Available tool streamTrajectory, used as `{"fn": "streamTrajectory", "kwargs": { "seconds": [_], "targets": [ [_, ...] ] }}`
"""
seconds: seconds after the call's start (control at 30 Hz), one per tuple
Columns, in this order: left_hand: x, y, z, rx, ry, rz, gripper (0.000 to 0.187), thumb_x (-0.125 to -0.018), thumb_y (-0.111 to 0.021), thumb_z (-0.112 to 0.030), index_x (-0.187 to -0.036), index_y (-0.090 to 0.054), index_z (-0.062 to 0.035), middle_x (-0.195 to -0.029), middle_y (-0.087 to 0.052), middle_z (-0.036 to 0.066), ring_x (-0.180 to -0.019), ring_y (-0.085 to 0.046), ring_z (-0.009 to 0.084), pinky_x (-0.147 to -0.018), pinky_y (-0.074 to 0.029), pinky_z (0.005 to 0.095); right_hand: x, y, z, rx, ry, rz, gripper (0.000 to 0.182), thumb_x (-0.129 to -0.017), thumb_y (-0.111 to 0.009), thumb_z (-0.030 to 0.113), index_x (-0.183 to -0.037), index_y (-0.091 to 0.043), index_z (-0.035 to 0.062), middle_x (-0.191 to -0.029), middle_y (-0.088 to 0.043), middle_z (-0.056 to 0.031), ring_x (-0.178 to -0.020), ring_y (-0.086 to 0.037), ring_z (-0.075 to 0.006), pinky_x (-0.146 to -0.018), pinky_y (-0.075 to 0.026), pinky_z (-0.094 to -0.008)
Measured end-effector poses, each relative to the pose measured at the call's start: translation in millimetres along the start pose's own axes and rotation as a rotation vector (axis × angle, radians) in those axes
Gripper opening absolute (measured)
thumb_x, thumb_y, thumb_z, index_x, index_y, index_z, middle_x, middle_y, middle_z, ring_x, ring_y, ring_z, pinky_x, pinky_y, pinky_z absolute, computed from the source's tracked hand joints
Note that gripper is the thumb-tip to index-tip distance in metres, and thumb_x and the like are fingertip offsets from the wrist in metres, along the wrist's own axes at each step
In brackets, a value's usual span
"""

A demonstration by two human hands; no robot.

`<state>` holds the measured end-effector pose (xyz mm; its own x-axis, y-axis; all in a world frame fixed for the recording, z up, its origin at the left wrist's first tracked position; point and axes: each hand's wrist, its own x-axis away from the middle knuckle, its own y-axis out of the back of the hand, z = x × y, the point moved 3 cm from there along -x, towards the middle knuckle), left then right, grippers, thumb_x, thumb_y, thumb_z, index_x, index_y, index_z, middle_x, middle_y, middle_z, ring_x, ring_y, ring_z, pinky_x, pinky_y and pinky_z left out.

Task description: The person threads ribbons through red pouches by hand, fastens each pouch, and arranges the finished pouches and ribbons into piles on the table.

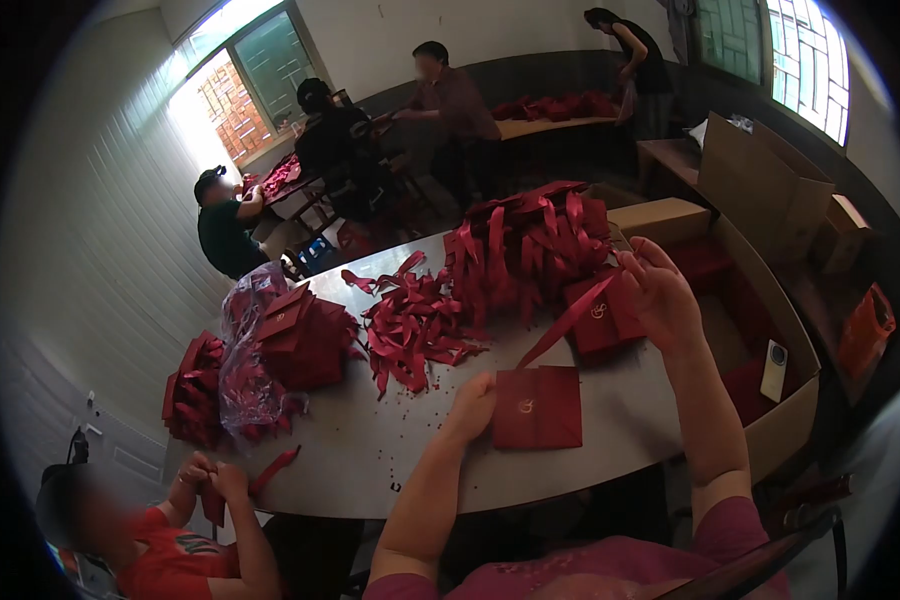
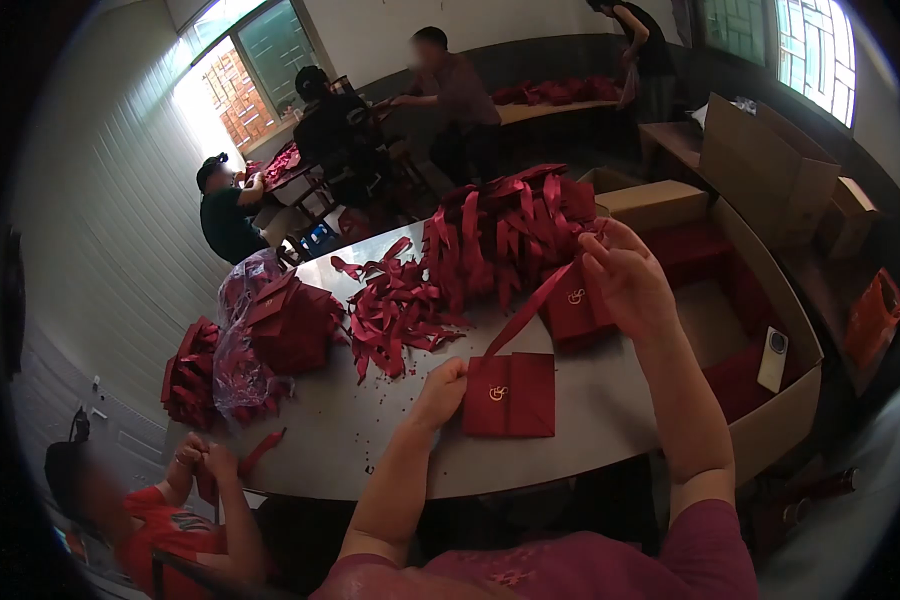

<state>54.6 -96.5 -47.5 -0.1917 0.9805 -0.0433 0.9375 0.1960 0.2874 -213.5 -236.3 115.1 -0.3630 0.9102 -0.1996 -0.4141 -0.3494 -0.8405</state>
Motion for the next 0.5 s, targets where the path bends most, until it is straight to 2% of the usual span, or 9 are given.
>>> {"fn": "streamTrajectory", "kwargs": {
  "seconds": [0.07,0.13,0.2,0.27,0.33,0.37,0.47,0.5],
  "targets": [
    [-3,1,9,0.003,0.000,0.000,0.010,-0.092,-0.060,-0.010,-0.087,-0.059,-0.0008,-0.082,-0.061,-0.001,-0.077,-0.054,0.0049,-0.067,-0.046,0.0224,-4,13,-14,0.006,0.015,0.024,0.013,-0.090,-0.058,-0.001,-0.102,-0.061,0.0012,-0.099,-0.068,-0.0122,-0.092,-0.069,-0.0201,-0.074,-0.059,-0.0266],
    [-4,1,15,-0.004,-0.015,-0.026,0.010,-0.088,-0.052,-0.002,-0.090,-0.061,0.0011,-0.084,-0.065,0.004,-0.081,-0.058,0.0096,-0.073,-0.050,0.0284,-1,18,-39,0.331,-0.081,0.147,0.011,-0.088,-0.062,-0.002,-0.099,-0.063,-0.0002,-0.099,-0.068,-0.0122,-0.088,-0.068,-0.0172,-0.071,-0.059,-0.0297],
    [-1,-2,3,0.045,0.036,-0.030,0.010,-0.088,-0.053,-0.005,-0.090,-0.061,0.0013,-0.083,-0.065,0.004,-0.081,-0.058,0.0094,-0.072,-0.050,0.0288,9,34,-85,0.742,-0.268,0.295,0.011,-0.086,-0.067,0.000,-0.097,-0.065,0.0017,-0.094,-0.069,-0.0101,-0.088,-0.067,-0.0142,-0.068,-0.057,-0.0280],
    [5,-3,-8,0.094,0.100,-0.053,0.011,-0.089,-0.054,-0.007,-0.090,-0.062,0.0015,-0.083,-0.066,0.004,-0.081,-0.058,0.0092,-0.072,-0.050,0.0293,31,37,-131,0.834,-0.397,0.401,0.011,-0.086,-0.070,0.002,-0.095,-0.064,0.0004,-0.083,-0.068,-0.0058,-0.072,-0.067,-0.0116,-0.066,-0.056,-0.0258],
    [7,3,-20,-0.144,-0.050,-0.074,0.013,-0.088,-0.056,-0.010,-0.091,-0.062,0.0006,-0.083,-0.067,0.010,-0.078,-0.061,0.0156,-0.072,-0.050,0.0322,46,61,-168,0.895,-0.394,0.487,0.012,-0.086,-0.069,0.002,-0.096,-0.064,-0.0002,-0.084,-0.068,-0.0052,-0.073,-0.067,-0.0114,-0.066,-0.056,-0.0258],
    [6,7,-20,-0.149,-0.047,-0.079,0.013,-0.088,-0.056,-0.010,-0.091,-0.062,0.0006,-0.083,-0.067,0.010,-0.078,-0.061,0.0156,-0.072,-0.050,0.0322,48,67,-177,0.970,-0.375,0.548,0.013,-0.085,-0.069,0.002,-0.097,-0.064,-0.0008,-0.085,-0.067,-0.0046,-0.073,-0.067,-0.0111,-0.066,-0.055,-0.0257],
    [2,11,-16,-0.374,-0.165,-0.052,0.010,-0.086,-0.056,-0.009,-0.087,-0.059,-0.0002,-0.079,-0.062,0.019,-0.075,-0.062,0.0320,-0.070,-0.049,0.0389,46,68,-179,1.046,-0.336,0.628,0.017,-0.085,-0.070,0.001,-0.100,-0.064,-0.0009,-0.086,-0.067,-0.0040,-0.074,-0.067,-0.0119,-0.066,-0.055,-0.0249],
    [0,16,-9,-0.429,-0.174,-0.038,0.008,-0.085,-0.056,-0.008,-0.085,-0.058,-0.0001,-0.077,-0.060,0.021,-0.074,-0.062,0.0366,-0.069,-0.048,0.0412,43,70,-179,0.975,-0.364,0.576,0.016,-0.085,-0.070,0.001,-0.100,-0.064,-0.0010,-0.087,-0.068,-0.0045,-0.075,-0.067,-0.0126,-0.067,-0.056,-0.0254]
  ]
}}
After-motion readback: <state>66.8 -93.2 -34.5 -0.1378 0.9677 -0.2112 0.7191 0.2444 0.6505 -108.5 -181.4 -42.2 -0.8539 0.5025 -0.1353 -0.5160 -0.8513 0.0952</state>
